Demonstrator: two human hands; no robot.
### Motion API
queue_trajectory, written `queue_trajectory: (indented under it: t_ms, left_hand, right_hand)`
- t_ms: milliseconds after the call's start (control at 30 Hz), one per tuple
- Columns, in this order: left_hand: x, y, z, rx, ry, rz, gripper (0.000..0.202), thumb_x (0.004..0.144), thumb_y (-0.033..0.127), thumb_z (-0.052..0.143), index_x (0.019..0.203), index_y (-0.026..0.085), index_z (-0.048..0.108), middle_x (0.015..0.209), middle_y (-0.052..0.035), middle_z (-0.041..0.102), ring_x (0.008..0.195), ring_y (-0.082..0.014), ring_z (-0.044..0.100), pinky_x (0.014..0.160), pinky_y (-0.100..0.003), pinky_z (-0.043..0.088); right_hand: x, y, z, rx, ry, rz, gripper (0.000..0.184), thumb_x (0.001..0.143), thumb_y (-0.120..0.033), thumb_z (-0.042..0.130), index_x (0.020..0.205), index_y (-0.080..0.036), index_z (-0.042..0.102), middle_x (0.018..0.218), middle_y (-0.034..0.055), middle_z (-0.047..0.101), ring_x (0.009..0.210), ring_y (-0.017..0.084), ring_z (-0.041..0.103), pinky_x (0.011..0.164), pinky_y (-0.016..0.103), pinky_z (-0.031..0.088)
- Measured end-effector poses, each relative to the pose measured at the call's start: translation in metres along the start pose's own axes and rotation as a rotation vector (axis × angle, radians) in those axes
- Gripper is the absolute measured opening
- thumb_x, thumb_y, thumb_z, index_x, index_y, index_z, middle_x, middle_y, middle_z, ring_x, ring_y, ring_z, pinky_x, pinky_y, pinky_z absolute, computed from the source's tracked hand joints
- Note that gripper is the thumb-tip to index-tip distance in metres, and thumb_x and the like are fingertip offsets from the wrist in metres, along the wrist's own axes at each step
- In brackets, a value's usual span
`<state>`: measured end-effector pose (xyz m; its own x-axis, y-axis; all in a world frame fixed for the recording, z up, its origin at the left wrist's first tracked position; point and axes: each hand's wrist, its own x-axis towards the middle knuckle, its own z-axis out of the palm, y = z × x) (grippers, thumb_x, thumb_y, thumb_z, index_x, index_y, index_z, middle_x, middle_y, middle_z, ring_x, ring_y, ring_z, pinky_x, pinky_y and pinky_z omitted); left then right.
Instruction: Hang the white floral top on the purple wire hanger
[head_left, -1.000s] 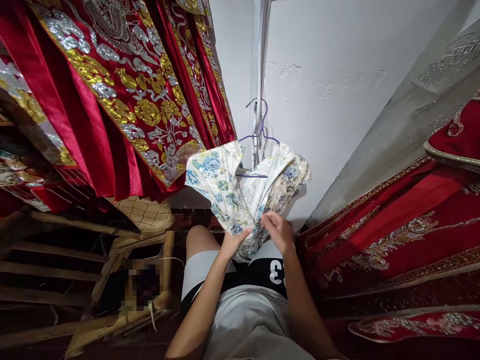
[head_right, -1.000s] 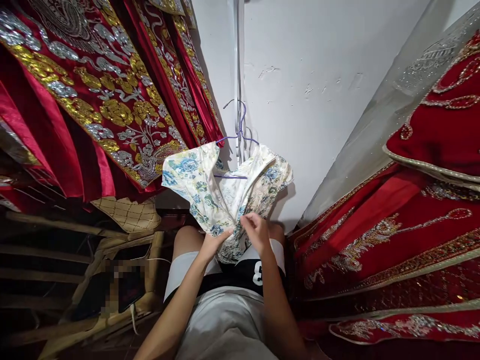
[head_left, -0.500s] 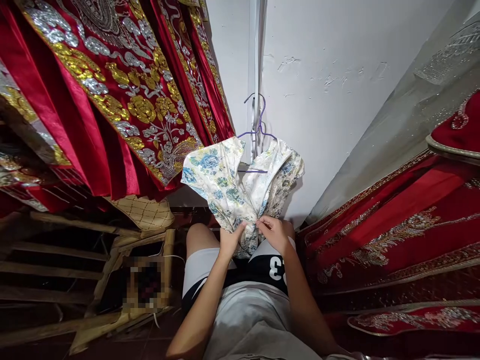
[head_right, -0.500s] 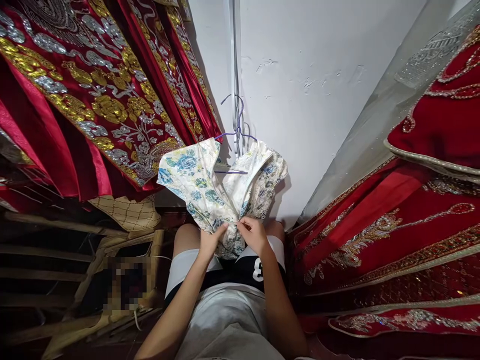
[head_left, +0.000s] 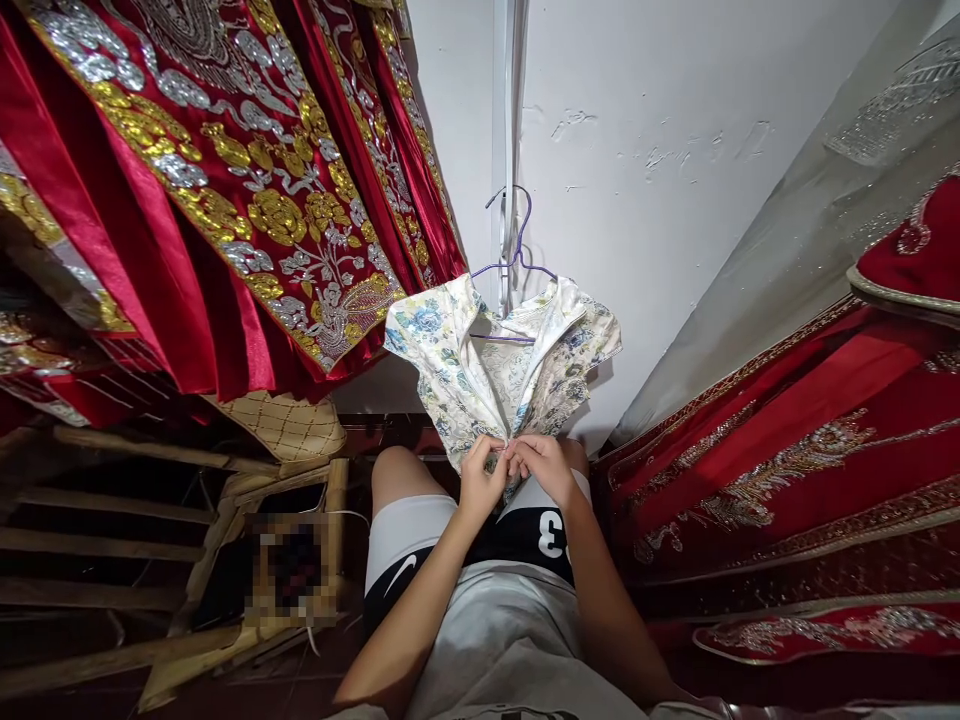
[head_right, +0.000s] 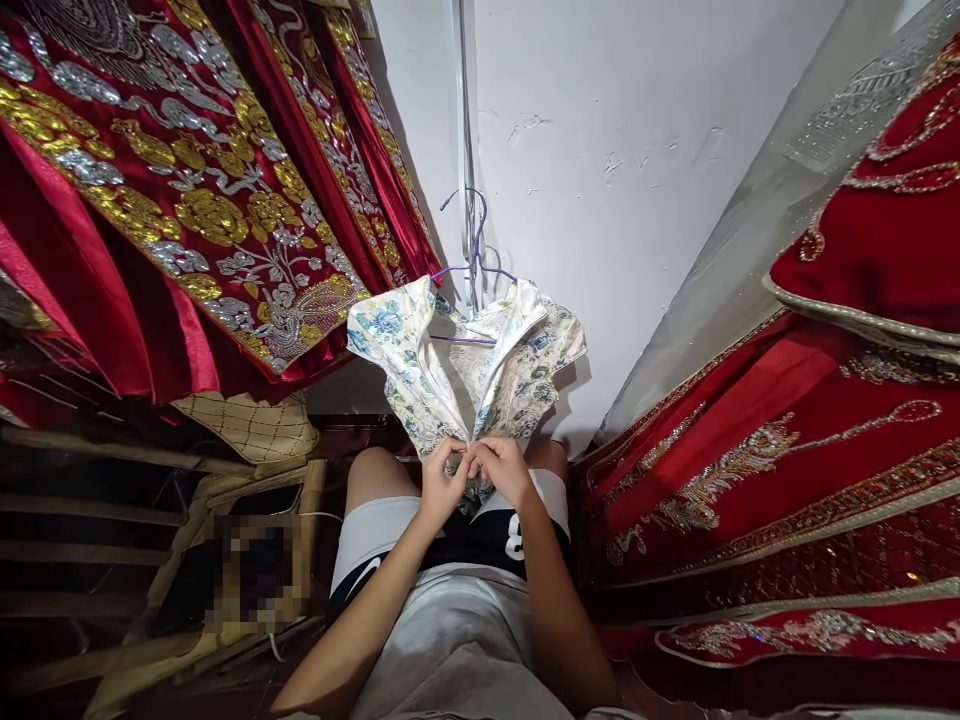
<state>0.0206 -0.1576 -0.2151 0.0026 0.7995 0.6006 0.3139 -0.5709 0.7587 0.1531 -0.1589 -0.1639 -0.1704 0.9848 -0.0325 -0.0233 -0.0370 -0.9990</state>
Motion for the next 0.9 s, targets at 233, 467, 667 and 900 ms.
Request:
queue_trajectory:
  t_ms: [233, 467, 667, 900]
  left_hand:
    - [-0.002, -0.003, -0.005, 0.009, -0.087, -0.015, 0.013, 0.09, 0.015, 0.054, 0.078, 0.02, 0.054, 0.076, -0.0008, 0.054, 0.073, -0.0161, 0.055, 0.069, -0.026, 0.043]
    - [-0.008, -0.003, 0.002, 0.028, -0.19, -0.044, 0.015, 0.085, 0.01, 0.048, 0.075, 0.021, 0.048, 0.075, -0.0005, 0.051, 0.072, -0.0158, 0.052, 0.068, -0.026, 0.04]
    - [0.005, 0.0, -0.002, 0.026, -0.264, -0.051, 0.013, 0.086, 0.011, 0.054, 0.077, 0.02, 0.053, 0.077, -0.001, 0.056, 0.073, -0.0162, 0.055, 0.069, -0.027, 0.043]
    - [0.12, 0.068, -0.034, -0.043, 0.033, 0.253, 0.023, 0.1, 0.028, 0.057, 0.12, 0.02, 0.063, 0.095, -0.0051, 0.069, 0.083, -0.0174, 0.065, 0.081, -0.031, 0.051]
  right_hand:
    - [0.027, -0.052, -0.006, 0.27, 0.173, -0.05, 0.033, 0.075, -0.049, 0.073, 0.071, -0.016, 0.069, 0.05, -0.0013, 0.055, 0.043, 0.008, 0.04, 0.041, 0.023, 0.026]
    - [0.072, -0.142, -0.014, 0.345, 0.203, -0.312, 0.023, 0.081, -0.035, 0.075, 0.074, -0.014, 0.069, 0.052, -0.0033, 0.054, 0.043, 0.005, 0.039, 0.039, 0.019, 0.023]
    - [0.063, -0.169, -0.003, 0.241, 0.21, -0.439, 0.022, 0.092, -0.032, 0.063, 0.077, -0.016, 0.067, 0.052, -0.0048, 0.052, 0.042, 0.005, 0.04, 0.041, 0.019, 0.028]
    - [0.052, -0.159, -0.004, 0.127, 0.219, -0.454, 0.027, 0.094, -0.038, 0.058, 0.075, -0.019, 0.062, 0.054, -0.0045, 0.051, 0.044, 0.006, 0.042, 0.044, 0.02, 0.031]
